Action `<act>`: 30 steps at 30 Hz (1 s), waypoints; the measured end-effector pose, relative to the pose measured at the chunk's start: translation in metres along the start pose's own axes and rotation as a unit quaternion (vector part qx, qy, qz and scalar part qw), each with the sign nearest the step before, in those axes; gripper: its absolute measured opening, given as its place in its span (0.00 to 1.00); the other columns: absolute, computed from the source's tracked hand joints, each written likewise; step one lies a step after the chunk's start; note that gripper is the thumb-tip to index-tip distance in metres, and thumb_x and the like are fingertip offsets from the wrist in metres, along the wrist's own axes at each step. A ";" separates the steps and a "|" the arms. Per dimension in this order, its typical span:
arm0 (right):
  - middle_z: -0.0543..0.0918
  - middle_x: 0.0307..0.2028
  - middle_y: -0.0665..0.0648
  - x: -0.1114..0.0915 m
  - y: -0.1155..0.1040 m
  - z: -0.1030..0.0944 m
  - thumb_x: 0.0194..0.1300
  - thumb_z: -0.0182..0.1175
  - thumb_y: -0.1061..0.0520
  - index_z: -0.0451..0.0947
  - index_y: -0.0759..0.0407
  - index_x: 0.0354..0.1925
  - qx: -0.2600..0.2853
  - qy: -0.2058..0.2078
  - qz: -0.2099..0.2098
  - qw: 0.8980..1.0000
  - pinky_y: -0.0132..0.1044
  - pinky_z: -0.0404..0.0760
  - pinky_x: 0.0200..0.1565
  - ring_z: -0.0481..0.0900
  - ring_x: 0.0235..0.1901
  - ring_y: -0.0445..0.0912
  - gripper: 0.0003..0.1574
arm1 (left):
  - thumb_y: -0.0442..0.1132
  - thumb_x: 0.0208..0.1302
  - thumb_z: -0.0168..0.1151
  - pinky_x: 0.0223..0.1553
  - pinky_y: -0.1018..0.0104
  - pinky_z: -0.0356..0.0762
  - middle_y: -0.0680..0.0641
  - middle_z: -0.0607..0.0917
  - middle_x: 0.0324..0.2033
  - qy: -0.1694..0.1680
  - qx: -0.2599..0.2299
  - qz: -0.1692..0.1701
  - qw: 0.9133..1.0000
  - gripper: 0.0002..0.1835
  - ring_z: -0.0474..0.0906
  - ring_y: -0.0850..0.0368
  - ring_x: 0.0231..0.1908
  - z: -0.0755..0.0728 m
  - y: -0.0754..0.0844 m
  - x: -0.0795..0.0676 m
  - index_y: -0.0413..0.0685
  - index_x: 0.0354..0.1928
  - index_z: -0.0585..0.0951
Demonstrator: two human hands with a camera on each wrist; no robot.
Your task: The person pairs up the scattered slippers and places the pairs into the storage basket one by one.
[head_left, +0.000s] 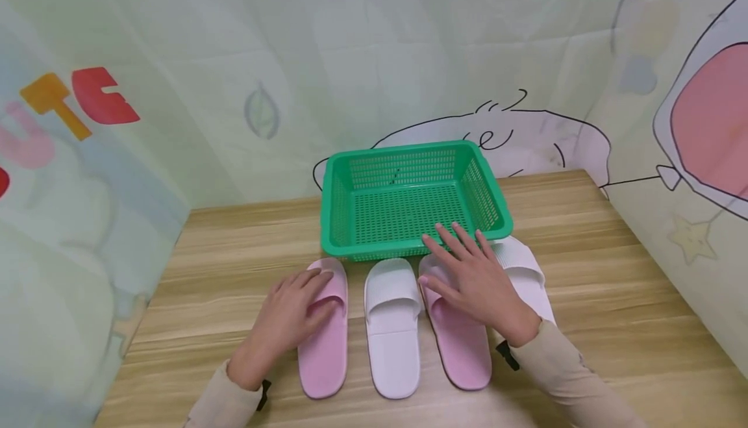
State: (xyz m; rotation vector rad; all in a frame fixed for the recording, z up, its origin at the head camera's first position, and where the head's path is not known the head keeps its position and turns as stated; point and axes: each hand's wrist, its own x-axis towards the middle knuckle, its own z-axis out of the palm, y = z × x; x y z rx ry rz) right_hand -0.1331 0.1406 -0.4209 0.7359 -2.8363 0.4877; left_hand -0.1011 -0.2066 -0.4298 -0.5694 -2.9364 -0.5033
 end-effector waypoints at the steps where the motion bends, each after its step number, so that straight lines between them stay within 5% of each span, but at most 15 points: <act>1: 0.62 0.81 0.60 0.000 0.000 0.000 0.74 0.60 0.34 0.65 0.49 0.81 0.001 0.000 0.000 1.000 0.69 0.47 0.79 0.54 0.82 0.64 0.45 | 0.47 0.68 0.73 0.63 0.25 0.71 0.33 0.81 0.66 0.001 -0.003 0.001 1.000 0.29 0.77 0.29 0.65 0.000 -0.001 0.000 0.44 0.67 0.81; 30: 0.60 0.82 0.60 0.001 0.002 0.002 0.71 0.63 0.32 0.64 0.49 0.81 0.012 -0.009 0.001 1.000 0.69 0.44 0.79 0.50 0.83 0.63 0.50 | 0.44 0.71 0.70 0.54 0.31 0.80 0.33 0.84 0.57 -0.010 0.001 0.009 1.000 0.24 0.82 0.32 0.57 -0.009 -0.003 -0.001 0.46 0.66 0.82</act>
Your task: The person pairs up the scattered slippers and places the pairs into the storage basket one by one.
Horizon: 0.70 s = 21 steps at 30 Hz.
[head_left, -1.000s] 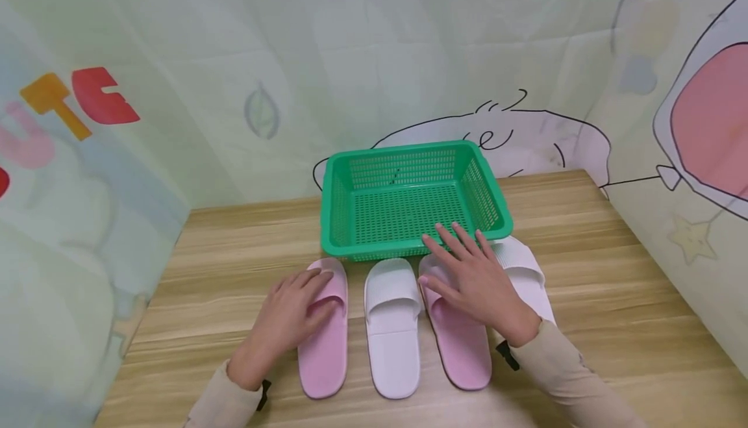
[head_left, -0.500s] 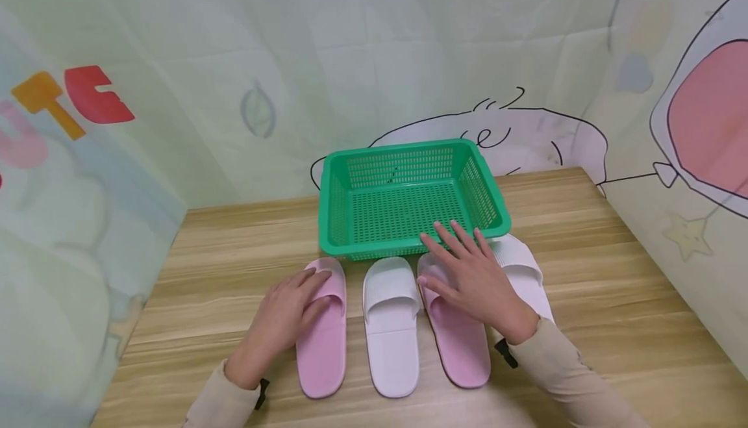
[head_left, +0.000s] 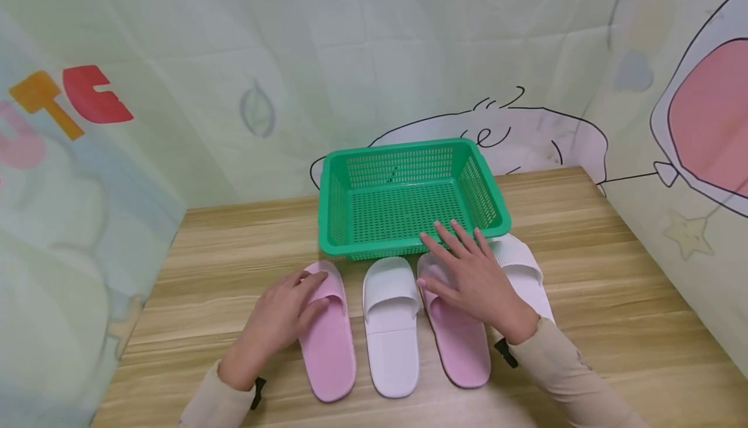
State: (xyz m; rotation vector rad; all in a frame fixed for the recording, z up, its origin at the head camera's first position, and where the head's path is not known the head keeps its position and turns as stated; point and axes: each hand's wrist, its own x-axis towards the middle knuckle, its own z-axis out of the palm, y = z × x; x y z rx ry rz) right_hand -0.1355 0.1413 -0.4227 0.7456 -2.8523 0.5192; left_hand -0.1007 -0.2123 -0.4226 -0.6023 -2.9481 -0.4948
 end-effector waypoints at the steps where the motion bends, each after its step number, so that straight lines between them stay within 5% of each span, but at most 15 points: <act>1: 0.60 0.82 0.60 0.000 0.000 0.000 0.71 0.64 0.32 0.64 0.49 0.81 0.000 0.000 0.000 1.000 0.69 0.44 0.79 0.51 0.83 0.63 0.50 | 0.44 0.71 0.71 0.53 0.31 0.81 0.33 0.85 0.57 -0.001 0.001 0.000 1.000 0.24 0.83 0.32 0.56 -0.001 0.000 0.000 0.46 0.66 0.82; 9: 0.61 0.81 0.61 0.000 -0.001 0.001 0.70 0.65 0.32 0.65 0.50 0.81 0.002 0.003 -0.001 1.000 0.70 0.45 0.78 0.53 0.81 0.65 0.50 | 0.47 0.68 0.74 0.50 0.35 0.83 0.35 0.86 0.52 -0.011 -0.010 -0.007 1.000 0.27 0.84 0.34 0.51 -0.003 0.000 -0.002 0.45 0.65 0.83; 21: 0.62 0.81 0.62 0.001 -0.001 0.000 0.70 0.66 0.33 0.66 0.51 0.80 0.004 0.004 0.001 1.000 0.71 0.45 0.78 0.53 0.81 0.65 0.50 | 0.60 0.60 0.77 0.35 0.59 0.77 0.50 0.81 0.38 -0.053 -0.065 -0.059 0.995 0.34 0.76 0.57 0.34 -0.007 0.005 -0.002 0.45 0.61 0.85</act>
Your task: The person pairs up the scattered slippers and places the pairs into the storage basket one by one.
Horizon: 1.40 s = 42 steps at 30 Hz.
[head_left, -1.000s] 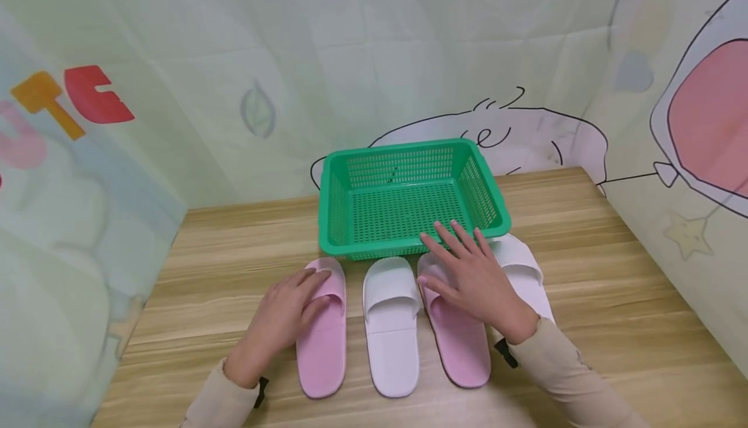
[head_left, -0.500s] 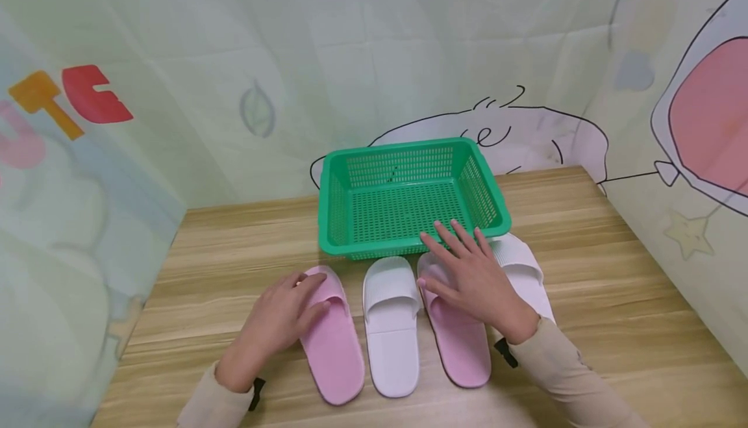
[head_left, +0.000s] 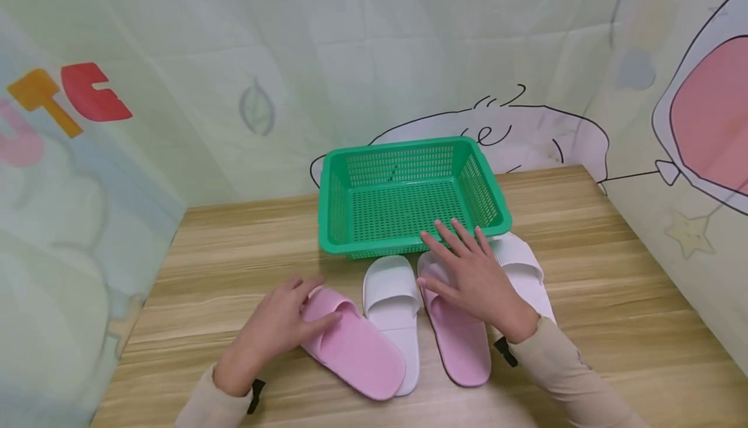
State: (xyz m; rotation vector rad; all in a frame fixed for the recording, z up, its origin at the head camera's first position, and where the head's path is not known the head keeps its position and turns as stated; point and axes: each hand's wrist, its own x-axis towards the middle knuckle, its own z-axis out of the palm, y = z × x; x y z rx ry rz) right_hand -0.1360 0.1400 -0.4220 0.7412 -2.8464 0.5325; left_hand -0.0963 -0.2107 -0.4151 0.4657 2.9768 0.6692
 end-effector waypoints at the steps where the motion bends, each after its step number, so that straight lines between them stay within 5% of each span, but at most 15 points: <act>1: 0.62 0.81 0.62 0.000 0.000 0.000 0.69 0.66 0.33 0.66 0.51 0.80 0.000 0.000 0.001 1.000 0.71 0.45 0.78 0.53 0.81 0.65 0.50 | 0.61 0.60 0.76 0.36 0.58 0.79 0.49 0.82 0.39 -0.002 -0.003 -0.004 1.000 0.36 0.77 0.57 0.35 0.000 0.000 0.000 0.44 0.61 0.85; 7: 0.63 0.81 0.62 -0.001 0.001 0.001 0.69 0.66 0.33 0.66 0.51 0.80 0.003 0.003 0.001 1.000 0.71 0.45 0.78 0.54 0.81 0.65 0.50 | 0.65 0.60 0.74 0.52 0.40 0.84 0.37 0.86 0.54 -0.015 -0.009 -0.019 1.000 0.40 0.85 0.42 0.49 0.002 0.003 -0.002 0.43 0.63 0.83; 12: 0.62 0.81 0.62 -0.001 0.000 0.001 0.69 0.67 0.33 0.66 0.51 0.80 0.006 -0.002 0.005 1.000 0.71 0.44 0.78 0.52 0.82 0.65 0.51 | 0.65 0.60 0.73 0.58 0.38 0.82 0.33 0.85 0.58 -0.018 -0.016 -0.025 0.999 0.41 0.82 0.34 0.58 0.005 0.005 -0.003 0.41 0.64 0.83; 22: 0.61 0.81 0.62 0.000 0.001 0.001 0.69 0.67 0.32 0.65 0.50 0.81 0.007 -0.007 0.008 1.000 0.71 0.43 0.78 0.51 0.82 0.64 0.52 | 0.66 0.56 0.76 0.56 0.40 0.83 0.33 0.87 0.55 -0.046 -0.006 -0.045 0.998 0.45 0.85 0.37 0.55 0.010 0.008 -0.008 0.38 0.64 0.81; 32: 0.62 0.81 0.62 0.001 0.002 0.002 0.68 0.68 0.32 0.65 0.51 0.81 0.003 -0.002 0.004 1.000 0.72 0.45 0.78 0.52 0.82 0.65 0.52 | 0.69 0.51 0.77 0.31 0.57 0.79 0.46 0.87 0.33 -0.051 0.006 -0.049 0.998 0.40 0.79 0.57 0.30 0.015 0.014 -0.010 0.39 0.47 0.84; 38: 0.63 0.81 0.63 0.001 0.001 0.002 0.68 0.68 0.34 0.66 0.51 0.80 0.005 0.001 0.003 1.000 0.72 0.45 0.77 0.52 0.82 0.65 0.52 | 0.70 0.51 0.77 0.32 0.57 0.79 0.44 0.87 0.32 -0.049 0.006 -0.061 0.997 0.41 0.80 0.56 0.31 0.014 0.016 -0.010 0.38 0.48 0.84; 42: 0.63 0.80 0.63 0.001 0.001 0.002 0.68 0.69 0.34 0.66 0.51 0.80 0.002 0.005 0.000 1.000 0.72 0.45 0.77 0.53 0.81 0.66 0.51 | 0.74 0.53 0.73 0.37 0.48 0.84 0.41 0.89 0.41 -0.039 0.036 -0.058 0.997 0.44 0.86 0.49 0.38 0.010 0.017 -0.012 0.40 0.53 0.85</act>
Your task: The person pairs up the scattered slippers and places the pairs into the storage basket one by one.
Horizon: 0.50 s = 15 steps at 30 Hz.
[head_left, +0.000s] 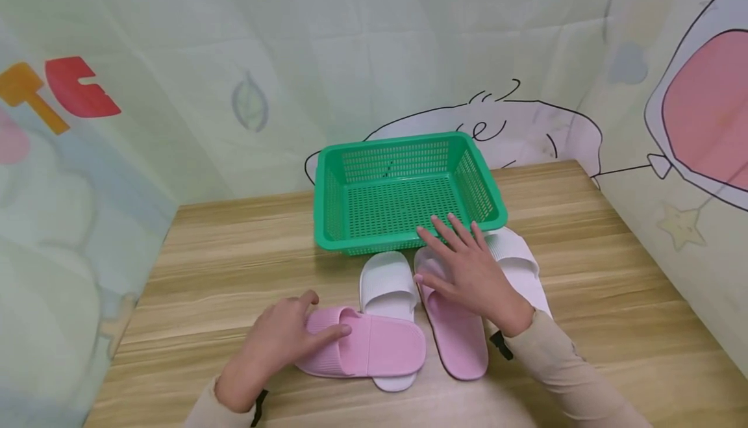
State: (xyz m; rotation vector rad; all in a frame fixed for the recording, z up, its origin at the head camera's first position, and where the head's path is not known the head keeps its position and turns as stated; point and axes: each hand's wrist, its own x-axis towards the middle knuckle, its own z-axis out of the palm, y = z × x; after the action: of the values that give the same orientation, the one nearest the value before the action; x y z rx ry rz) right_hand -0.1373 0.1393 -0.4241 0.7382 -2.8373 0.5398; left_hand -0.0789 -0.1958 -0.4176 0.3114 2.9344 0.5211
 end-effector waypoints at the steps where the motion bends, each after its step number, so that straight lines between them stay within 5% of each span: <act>1: 0.63 0.80 0.63 0.000 0.000 0.000 0.68 0.69 0.35 0.66 0.51 0.80 -0.001 0.002 -0.001 1.000 0.72 0.45 0.77 0.53 0.81 0.66 0.51 | 0.75 0.53 0.72 0.38 0.47 0.84 0.42 0.89 0.43 0.007 0.011 0.006 1.000 0.44 0.86 0.47 0.39 -0.001 0.000 0.000 0.41 0.54 0.85; 6: 0.64 0.80 0.63 -0.001 0.001 0.000 0.68 0.68 0.35 0.67 0.51 0.80 -0.005 0.007 -0.001 1.000 0.73 0.47 0.77 0.53 0.81 0.66 0.50 | 0.76 0.53 0.71 0.42 0.47 0.84 0.48 0.84 0.46 0.039 0.040 0.080 0.995 0.43 0.82 0.48 0.45 -0.001 -0.002 0.000 0.49 0.57 0.86; 15: 0.62 0.81 0.63 -0.001 0.001 -0.001 0.66 0.72 0.36 0.64 0.52 0.81 -0.007 0.000 -0.010 1.000 0.74 0.48 0.76 0.52 0.81 0.67 0.54 | 0.80 0.49 0.71 0.60 0.42 0.79 0.49 0.81 0.57 0.029 0.009 0.169 0.985 0.52 0.78 0.47 0.58 0.008 -0.007 -0.003 0.49 0.65 0.82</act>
State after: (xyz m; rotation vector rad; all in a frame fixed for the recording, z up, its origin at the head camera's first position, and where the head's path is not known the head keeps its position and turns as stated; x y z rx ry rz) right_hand -0.1374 0.1410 -0.4239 0.7628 -2.8273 0.5177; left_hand -0.0758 -0.2006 -0.4270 0.8195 2.9555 0.5536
